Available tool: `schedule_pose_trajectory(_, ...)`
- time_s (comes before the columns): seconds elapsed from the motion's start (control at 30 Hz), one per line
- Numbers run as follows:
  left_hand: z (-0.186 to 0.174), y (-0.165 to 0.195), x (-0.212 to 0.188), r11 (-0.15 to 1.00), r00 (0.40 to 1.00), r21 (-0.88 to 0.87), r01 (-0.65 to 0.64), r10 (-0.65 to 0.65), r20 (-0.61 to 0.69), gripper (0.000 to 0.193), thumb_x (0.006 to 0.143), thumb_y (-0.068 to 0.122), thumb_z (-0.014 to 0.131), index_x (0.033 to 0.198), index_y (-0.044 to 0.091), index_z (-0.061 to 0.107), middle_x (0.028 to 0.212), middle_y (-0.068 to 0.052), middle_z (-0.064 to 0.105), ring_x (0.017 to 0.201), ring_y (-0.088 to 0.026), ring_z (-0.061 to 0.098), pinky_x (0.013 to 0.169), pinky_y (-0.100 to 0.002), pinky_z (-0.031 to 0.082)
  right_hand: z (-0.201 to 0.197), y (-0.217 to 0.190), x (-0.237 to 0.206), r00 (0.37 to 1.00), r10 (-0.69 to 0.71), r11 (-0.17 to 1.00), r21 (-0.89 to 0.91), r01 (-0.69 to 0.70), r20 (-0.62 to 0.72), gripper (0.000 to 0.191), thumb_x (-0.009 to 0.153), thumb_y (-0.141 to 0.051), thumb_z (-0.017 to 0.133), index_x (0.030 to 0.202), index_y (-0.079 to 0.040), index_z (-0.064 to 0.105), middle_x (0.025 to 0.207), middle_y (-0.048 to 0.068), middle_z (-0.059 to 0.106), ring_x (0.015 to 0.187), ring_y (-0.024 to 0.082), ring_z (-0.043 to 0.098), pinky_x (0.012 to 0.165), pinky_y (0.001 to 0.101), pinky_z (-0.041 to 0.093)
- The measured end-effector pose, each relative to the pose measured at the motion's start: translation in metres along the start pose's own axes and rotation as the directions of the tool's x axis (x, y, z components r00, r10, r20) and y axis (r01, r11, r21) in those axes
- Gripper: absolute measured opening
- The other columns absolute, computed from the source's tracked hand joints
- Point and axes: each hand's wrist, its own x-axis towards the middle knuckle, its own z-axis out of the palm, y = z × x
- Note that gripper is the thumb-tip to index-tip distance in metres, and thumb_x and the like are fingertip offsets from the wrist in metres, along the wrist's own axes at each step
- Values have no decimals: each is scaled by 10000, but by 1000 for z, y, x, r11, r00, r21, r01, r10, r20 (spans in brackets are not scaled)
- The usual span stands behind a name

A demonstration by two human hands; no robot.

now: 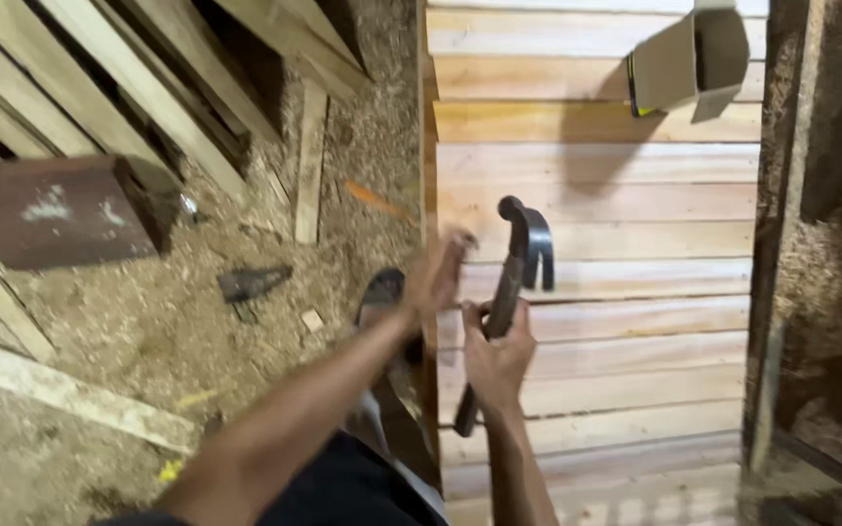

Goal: The person hammers nails into a wooden slatted surface using a claw hammer. They repeatedly pick up nails and drive them into the wood, moving along the length of the surface.

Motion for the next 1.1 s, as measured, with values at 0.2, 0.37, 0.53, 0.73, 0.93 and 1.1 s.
schedule_pose_trajectory(0.2,22,9,-2,801,836,-299,519,-549,-20,621,1126,560,295,1238,52,635,800,13,580,661,-104,526,599,-274,440,0,-27,18,953,300,949,-115,-295,33,206,892,-68,753,1064,-12,656,833,110,746,731,185,735,646,321,561)
schedule_pose_trajectory(0.37,24,19,-1,801,803,-84,593,-596,-21,614,1075,551,309,1012,51,660,794,-11,659,676,-110,579,626,-262,491,7,-20,8,982,179,982,73,-175,-55,180,886,-17,696,1061,-15,658,908,90,774,821,149,757,699,316,590)
schedule_pose_trajectory(0.53,39,15,-26,866,885,-180,466,-456,96,527,1128,483,415,934,60,662,752,19,553,662,-95,512,635,-264,467,-10,-15,-16,979,172,985,-6,-173,-107,166,868,-14,730,1005,-12,635,775,101,706,687,167,664,647,338,553)
schedule_pose_trajectory(0.73,54,18,-96,752,775,-221,622,-632,31,379,1092,366,529,886,81,672,619,59,532,470,-44,409,417,-205,278,-48,-6,-75,952,255,962,-58,-268,-167,172,906,-77,748,982,-32,600,754,84,703,661,181,692,626,348,530)
schedule_pose_trajectory(0.93,97,52,-176,734,733,-209,646,-673,-98,100,894,127,755,988,94,759,655,66,626,460,-35,432,417,-222,324,-83,-22,-143,931,-101,995,-20,100,-351,232,914,6,756,1033,0,557,849,107,704,730,191,685,662,338,542)
schedule_pose_trajectory(1.1,100,67,-170,840,861,-368,400,-481,-162,92,872,104,799,953,110,755,642,50,569,468,-48,426,411,-224,325,-72,-46,-125,894,382,847,476,-236,-235,235,891,-11,736,973,-21,516,761,98,653,453,105,539,398,279,415)
